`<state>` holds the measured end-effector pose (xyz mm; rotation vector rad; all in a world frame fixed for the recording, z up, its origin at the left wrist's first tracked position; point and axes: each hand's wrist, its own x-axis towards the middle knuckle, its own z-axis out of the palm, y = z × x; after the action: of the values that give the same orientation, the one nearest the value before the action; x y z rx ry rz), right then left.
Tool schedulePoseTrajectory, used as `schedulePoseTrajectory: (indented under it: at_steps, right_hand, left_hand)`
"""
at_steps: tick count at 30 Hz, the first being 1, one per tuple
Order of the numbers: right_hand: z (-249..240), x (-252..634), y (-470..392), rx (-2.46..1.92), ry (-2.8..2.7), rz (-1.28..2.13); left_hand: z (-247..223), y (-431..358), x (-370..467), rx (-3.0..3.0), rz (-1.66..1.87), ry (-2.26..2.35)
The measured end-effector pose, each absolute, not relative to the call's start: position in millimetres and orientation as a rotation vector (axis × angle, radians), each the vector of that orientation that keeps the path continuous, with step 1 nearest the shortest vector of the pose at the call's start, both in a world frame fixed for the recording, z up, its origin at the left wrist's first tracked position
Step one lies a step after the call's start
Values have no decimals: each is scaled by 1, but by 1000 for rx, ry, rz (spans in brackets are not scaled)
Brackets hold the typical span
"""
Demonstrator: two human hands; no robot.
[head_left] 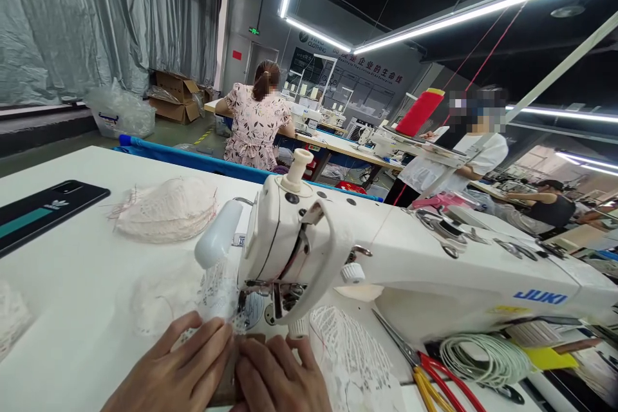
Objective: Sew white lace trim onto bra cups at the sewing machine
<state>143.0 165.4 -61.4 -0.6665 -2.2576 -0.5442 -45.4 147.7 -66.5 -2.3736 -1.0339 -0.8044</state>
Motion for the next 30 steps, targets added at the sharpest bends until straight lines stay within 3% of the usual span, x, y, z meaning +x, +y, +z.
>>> schedulePoseTrajectory:
  at_steps: [6,30]
  right_hand:
    - [-73,144,164,-727,-2263,-534]
    - [-73,144,175,-685,-2239,-640]
  left_hand:
    - [-61,150,-43,-2312,-963,-981]
    - [-77,176,-56,-2415,-812,-1067]
